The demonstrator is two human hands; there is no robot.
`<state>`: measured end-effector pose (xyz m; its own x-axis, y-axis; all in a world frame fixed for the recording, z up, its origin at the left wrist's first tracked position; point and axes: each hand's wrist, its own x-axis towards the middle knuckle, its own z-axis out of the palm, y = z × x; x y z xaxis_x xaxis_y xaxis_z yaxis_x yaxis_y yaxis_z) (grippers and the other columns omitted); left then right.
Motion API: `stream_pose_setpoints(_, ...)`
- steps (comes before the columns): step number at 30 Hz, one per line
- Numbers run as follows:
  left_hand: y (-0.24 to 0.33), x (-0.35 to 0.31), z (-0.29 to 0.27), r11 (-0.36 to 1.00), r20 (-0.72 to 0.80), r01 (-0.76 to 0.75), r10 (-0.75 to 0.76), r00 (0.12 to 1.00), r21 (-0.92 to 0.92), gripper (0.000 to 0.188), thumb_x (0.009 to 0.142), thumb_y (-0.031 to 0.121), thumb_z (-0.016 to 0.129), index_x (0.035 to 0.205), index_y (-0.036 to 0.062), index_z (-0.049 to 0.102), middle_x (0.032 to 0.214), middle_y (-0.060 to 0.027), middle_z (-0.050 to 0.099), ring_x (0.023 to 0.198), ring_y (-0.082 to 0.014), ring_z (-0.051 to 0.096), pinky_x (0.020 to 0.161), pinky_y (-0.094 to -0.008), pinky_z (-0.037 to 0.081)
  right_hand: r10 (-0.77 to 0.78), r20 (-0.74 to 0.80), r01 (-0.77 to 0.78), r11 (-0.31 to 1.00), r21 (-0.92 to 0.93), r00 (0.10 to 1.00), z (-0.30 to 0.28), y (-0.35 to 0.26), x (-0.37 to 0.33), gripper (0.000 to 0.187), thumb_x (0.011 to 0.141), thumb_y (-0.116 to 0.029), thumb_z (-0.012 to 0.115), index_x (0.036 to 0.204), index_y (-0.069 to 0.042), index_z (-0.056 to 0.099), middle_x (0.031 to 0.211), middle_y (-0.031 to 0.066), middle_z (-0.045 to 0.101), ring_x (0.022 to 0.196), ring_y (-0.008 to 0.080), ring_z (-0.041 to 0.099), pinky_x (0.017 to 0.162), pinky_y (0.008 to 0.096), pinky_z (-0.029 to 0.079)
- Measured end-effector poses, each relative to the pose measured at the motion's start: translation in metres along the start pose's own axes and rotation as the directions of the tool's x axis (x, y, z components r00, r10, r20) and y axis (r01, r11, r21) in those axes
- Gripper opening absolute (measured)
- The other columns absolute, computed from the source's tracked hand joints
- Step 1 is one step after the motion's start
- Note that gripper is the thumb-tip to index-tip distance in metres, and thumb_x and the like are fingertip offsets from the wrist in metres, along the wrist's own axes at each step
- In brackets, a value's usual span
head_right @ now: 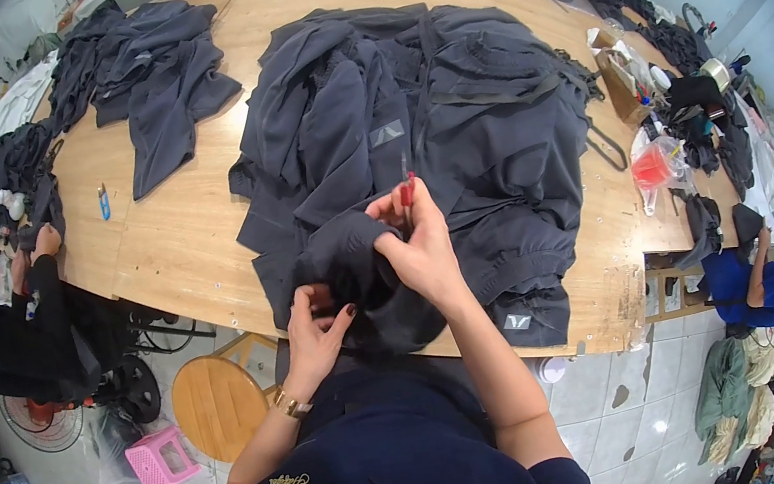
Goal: Trimming excess threads from manufactured gray pants using a small cutting tool.
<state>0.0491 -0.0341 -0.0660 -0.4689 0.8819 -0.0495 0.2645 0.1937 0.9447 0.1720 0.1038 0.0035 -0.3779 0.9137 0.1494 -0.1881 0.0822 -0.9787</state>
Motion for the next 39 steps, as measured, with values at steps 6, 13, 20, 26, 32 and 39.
stream_pose_setpoints(6,0.035,0.038,0.02,0.916,-0.207,-0.335,0.379,0.902,0.22,0.064,0.072,0.016,0.074,0.123,-0.002,0.04,0.12,-0.0226,0.045,0.118,-0.044,0.037,0.099,-0.0461,0.033,-0.024,-0.03,0.031,0.955,0.294,0.999,-0.007,-0.063,-0.032,0.029,0.075,0.005,0.056,0.086,-0.008,0.032,0.093,0.0116,0.055,0.084,0.0125,0.053,0.077,0.0234,0.043)
stream_pose_setpoints(13,0.067,0.071,0.015,0.908,0.181,-0.338,0.386,0.905,-0.248,0.006,0.085,0.004,0.059,0.085,-0.0011,0.058,0.074,-0.0088,0.062,0.069,-0.0185,0.061,0.067,-0.0251,0.047,0.026,-0.15,0.083,0.736,0.672,0.988,-0.028,-0.079,-0.045,0.018,0.076,0.002,0.047,0.086,-0.009,0.037,0.087,0.0063,0.05,0.078,0.0141,0.052,0.073,0.0249,0.043)
stream_pose_setpoints(20,0.082,0.04,0.021,0.858,0.507,-0.512,0.461,0.728,-0.045,0.028,0.066,0.016,0.074,0.085,0.0018,0.059,0.084,-0.0097,0.061,0.08,-0.0256,0.058,0.075,-0.0328,0.046,0.276,-0.3,0.007,0.726,0.688,0.913,-0.045,-0.047,-0.043,0.018,0.078,0.006,0.048,0.087,-0.009,0.044,0.087,0.0016,0.051,0.079,0.0109,0.053,0.072,0.023,0.044)
stream_pose_setpoints(26,0.079,0.07,-0.007,0.945,0.147,-0.324,0.326,0.934,-0.038,0.019,0.068,0.001,0.067,0.084,0.0022,0.057,0.079,-0.0099,0.06,0.074,-0.0264,0.058,0.069,-0.0314,0.047,0.016,-0.307,0.126,0.891,0.437,0.952,-0.061,-0.056,-0.039,0.027,0.071,0.01,0.053,0.082,-0.01,0.039,0.088,0.0064,0.055,0.08,0.0126,0.056,0.075,0.0241,0.045)
stream_pose_setpoints(32,0.091,0.083,-0.035,0.674,-0.019,-0.402,0.525,0.851,0.621,0.053,0.061,0.013,0.08,0.104,0.0081,0.051,0.099,-0.0125,0.049,0.102,-0.0321,0.045,0.085,-0.0407,0.039,0.078,-0.277,-0.106,0.991,-0.087,0.958,-0.057,0.023,-0.044,0.029,0.068,0.008,0.058,0.08,-0.008,0.038,0.082,0.0005,0.051,0.071,0.0061,0.042,0.066,0.0198,0.037)
stream_pose_setpoints(39,0.036,0.016,0.011,0.966,0.432,0.119,-0.007,0.902,-0.232,0.027,0.085,0.031,0.065,0.092,0.0057,0.059,0.084,-0.0035,0.058,0.07,-0.0114,0.058,0.055,-0.0217,0.045,0.195,-0.288,-0.19,0.981,0.046,0.937,-0.041,0.048,-0.06,0.026,0.071,0.008,0.056,0.09,-0.004,0.045,0.087,0.0016,0.049,0.084,0.0106,0.048,0.079,0.022,0.039)
